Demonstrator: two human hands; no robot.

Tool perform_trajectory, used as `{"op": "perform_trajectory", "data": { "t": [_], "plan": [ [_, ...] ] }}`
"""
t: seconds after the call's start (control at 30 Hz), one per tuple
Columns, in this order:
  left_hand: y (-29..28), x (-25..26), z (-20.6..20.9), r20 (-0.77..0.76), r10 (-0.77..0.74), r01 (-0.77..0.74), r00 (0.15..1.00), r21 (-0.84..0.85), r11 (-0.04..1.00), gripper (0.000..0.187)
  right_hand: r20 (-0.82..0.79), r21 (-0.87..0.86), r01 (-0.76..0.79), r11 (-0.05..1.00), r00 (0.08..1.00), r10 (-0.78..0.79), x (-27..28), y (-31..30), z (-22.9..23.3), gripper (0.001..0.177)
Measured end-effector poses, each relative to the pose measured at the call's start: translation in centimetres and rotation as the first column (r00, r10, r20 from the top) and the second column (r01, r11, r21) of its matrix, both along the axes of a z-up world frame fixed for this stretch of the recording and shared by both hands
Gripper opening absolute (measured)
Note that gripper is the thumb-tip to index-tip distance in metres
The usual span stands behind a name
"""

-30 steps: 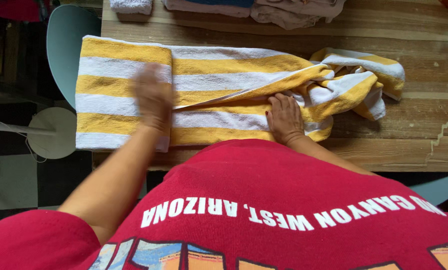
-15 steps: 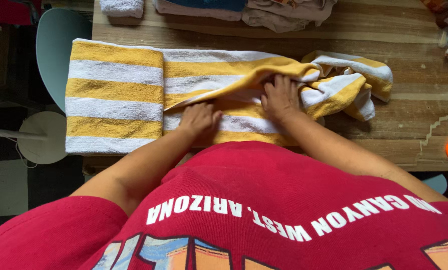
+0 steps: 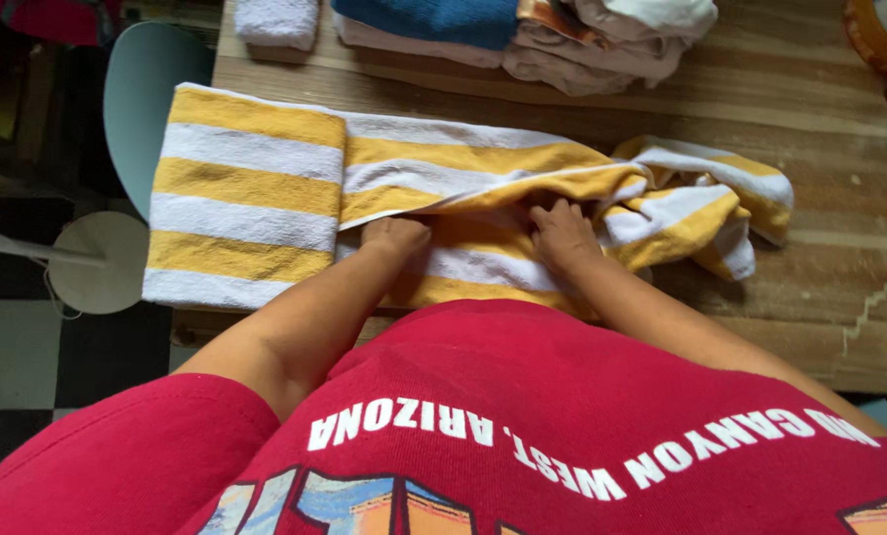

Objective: The person folds a yellow and white striped towel on a wooden table by repeatedly folding it in half and smoothing it with both hands. The person then places the folded towel on top of a stack of other folded towels.

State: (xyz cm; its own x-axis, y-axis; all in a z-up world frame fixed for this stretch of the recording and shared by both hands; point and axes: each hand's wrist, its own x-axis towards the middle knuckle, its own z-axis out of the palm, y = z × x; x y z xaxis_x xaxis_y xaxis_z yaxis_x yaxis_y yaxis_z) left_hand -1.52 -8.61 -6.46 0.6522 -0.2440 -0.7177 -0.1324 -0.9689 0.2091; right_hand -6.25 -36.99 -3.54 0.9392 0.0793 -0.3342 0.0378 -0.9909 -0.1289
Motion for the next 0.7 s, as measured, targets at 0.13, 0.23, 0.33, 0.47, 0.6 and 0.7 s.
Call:
{"op": "perform_trajectory", "data": {
  "t": [0.13,0.23,0.33,0.47,0.6,0.7],
  "plan": [
    [-0.4,0.7,-2.9,0.127,-0.012,0.028,0.992,-0.123,0.992,0.045,-0.084,-0.015,0.022,1.000,0.996,-0.023,1.0,1.5,0.9,0.033],
    [-0.3,0.6,-3.2,0.140,-0.123,0.136,0.982,-0.088,0.987,0.052,-0.185,-0.138,-0.013,0.990,0.983,-0.013,2.0,2.7,2.2,0.033],
    [-0.1,-0.2,-1.5,0.094,-0.154,0.159,0.984,-0.052,0.986,0.057,-0.209,-0.206,-0.115,0.972,0.975,0.071,3.1,3.1,3.1,0.036],
    [-0.2,-1.2,1.8,-0.025,-0.054,0.053,0.998,-0.029,0.998,0.061,-0.243,0.018,-0.040,0.999,0.969,0.043,4.9,0.9,2.7,0.040],
    [0.0,-1.6,3.4,-0.022,-0.028,0.028,0.999,-0.028,0.999,0.063,-0.430,0.380,0.376,0.845,0.881,-0.199,5.7,-0.9,-0.4,0.046],
    [-0.1,-1.4,3.7,-0.017,-0.001,0.000,1.000,-0.030,1.000,0.065,-0.230,0.687,0.270,0.675,0.962,-0.150,7.0,-2.1,-2.7,0.044]
  ]
}}
